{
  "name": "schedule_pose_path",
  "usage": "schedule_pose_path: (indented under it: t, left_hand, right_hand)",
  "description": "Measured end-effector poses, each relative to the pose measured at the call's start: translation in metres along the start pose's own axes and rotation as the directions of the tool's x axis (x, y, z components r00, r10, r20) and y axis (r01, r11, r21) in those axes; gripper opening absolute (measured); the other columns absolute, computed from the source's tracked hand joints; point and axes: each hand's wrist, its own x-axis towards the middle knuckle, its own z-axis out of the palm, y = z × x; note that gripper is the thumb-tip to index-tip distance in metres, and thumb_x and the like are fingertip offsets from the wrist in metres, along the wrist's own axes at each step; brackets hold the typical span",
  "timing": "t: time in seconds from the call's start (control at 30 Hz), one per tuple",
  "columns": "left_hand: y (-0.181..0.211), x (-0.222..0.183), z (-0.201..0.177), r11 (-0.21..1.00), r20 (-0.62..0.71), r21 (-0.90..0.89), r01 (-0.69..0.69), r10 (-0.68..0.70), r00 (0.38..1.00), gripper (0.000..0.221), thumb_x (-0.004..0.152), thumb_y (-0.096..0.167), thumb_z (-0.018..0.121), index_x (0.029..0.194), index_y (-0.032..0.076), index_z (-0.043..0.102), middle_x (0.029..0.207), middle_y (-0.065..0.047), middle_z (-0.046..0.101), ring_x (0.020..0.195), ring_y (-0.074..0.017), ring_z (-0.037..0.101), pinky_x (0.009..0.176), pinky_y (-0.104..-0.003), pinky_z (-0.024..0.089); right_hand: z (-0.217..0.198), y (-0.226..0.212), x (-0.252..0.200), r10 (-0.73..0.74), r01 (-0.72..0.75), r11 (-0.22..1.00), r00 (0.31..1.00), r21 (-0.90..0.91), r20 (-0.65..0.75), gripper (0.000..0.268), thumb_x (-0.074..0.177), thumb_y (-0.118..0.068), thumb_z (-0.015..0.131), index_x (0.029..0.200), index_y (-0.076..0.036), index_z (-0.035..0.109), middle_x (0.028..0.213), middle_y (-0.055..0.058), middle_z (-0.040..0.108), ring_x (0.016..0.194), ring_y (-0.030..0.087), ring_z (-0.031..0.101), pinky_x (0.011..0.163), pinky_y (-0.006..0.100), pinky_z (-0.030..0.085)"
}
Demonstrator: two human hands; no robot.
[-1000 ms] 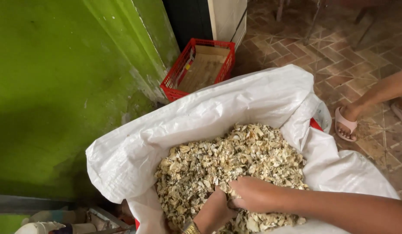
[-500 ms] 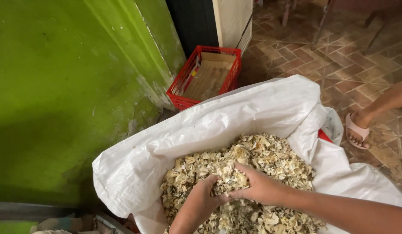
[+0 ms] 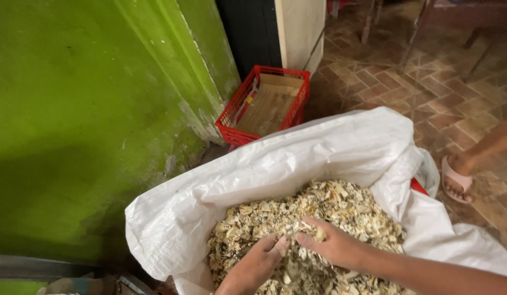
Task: Sifting through and sorting dried cocoons in a large white bag by hand.
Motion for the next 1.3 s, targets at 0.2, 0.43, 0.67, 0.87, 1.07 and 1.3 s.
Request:
schedule_pose_path:
  t: [0.2, 0.43, 0.67, 0.87, 1.07, 1.3]
  left_hand:
    - [0.009, -0.004, 0.004, 0.969, 0.055, 0.064, -0.24, 0.237, 0.97, 0.056, 0.101, 0.045, 0.032, 0.148, 0.019, 0.045, 0.156, -0.009, 0.045, 0.142, -0.0236, 0.041, 0.117, -0.044, 0.034]
    - [0.004, 0.001, 0.001, 0.997, -0.168, -0.034, -0.071, 0.064, 0.984, 0.019, 0.102, 0.014, 0.058, 0.114, 0.013, 0.072, 0.074, 0.0, 0.055, 0.058, -0.0093, 0.04, 0.055, -0.019, 0.036]
    - [-0.034, 0.023, -0.014, 0.977, -0.216, -0.092, -0.193, 0.17, 0.961, 0.055, 0.106, 0.027, 0.046, 0.147, -0.009, 0.042, 0.127, -0.028, 0.058, 0.125, -0.0322, 0.056, 0.108, -0.061, 0.041]
    - [-0.045, 0.037, -0.01, 0.982, -0.255, -0.056, -0.18, 0.16, 0.954, 0.071, 0.097, 0.048, 0.062, 0.14, -0.007, 0.054, 0.098, -0.018, 0.062, 0.089, -0.0198, 0.059, 0.088, -0.05, 0.051]
    - [-0.029, 0.019, -0.011, 0.943, -0.271, 0.221, -0.249, 0.305, 0.913, 0.023, 0.104, 0.025, 0.055, 0.093, 0.007, 0.063, 0.072, -0.009, 0.061, 0.059, -0.0163, 0.058, 0.056, -0.026, 0.045]
    - [-0.013, 0.001, -0.007, 0.928, -0.321, 0.301, -0.221, 0.317, 0.892, 0.022, 0.103, 0.01, 0.047, 0.113, 0.017, 0.065, 0.094, -0.01, 0.073, 0.083, -0.0235, 0.072, 0.074, -0.037, 0.055]
  right_hand:
    - [-0.01, -0.002, 0.005, 0.07, -0.061, 0.995, 0.99, -0.074, 0.12, 0.072, 0.085, -0.065, 0.017, 0.153, -0.043, 0.003, 0.153, 0.005, 0.034, 0.143, 0.023, 0.031, 0.119, 0.045, 0.033]
    - [-0.014, 0.0, 0.006, -0.011, 0.016, 0.998, 0.997, -0.058, 0.079, 0.067, 0.09, -0.045, 0.05, 0.151, -0.032, 0.026, 0.158, -0.007, 0.031, 0.122, 0.015, 0.052, 0.106, 0.04, 0.043]
    - [-0.007, 0.018, 0.014, -0.153, 0.152, 0.986, 0.988, -0.064, -0.011, 0.049, 0.093, -0.043, 0.046, 0.136, -0.019, 0.048, 0.132, 0.0, 0.037, 0.115, 0.015, 0.033, 0.096, 0.041, 0.032]
    - [-0.008, 0.034, 0.016, -0.25, 0.253, 0.966, 0.966, 0.045, -0.066, 0.049, 0.097, -0.043, 0.045, 0.109, -0.007, 0.075, 0.055, 0.008, 0.057, 0.031, 0.009, 0.032, 0.035, 0.024, 0.032]
    - [-0.009, 0.002, 0.002, -0.355, 0.349, 0.931, 0.934, -0.105, -0.04, 0.027, 0.097, -0.014, 0.049, 0.116, -0.009, 0.066, 0.111, 0.016, 0.07, 0.121, 0.032, 0.059, 0.111, 0.053, 0.033]
    - [-0.011, 0.013, 0.017, -0.257, 0.261, 0.965, 0.962, 0.036, -0.092, 0.035, 0.1, -0.023, 0.045, 0.124, -0.007, 0.065, 0.072, 0.018, 0.072, 0.074, 0.026, 0.068, 0.104, 0.049, 0.039]
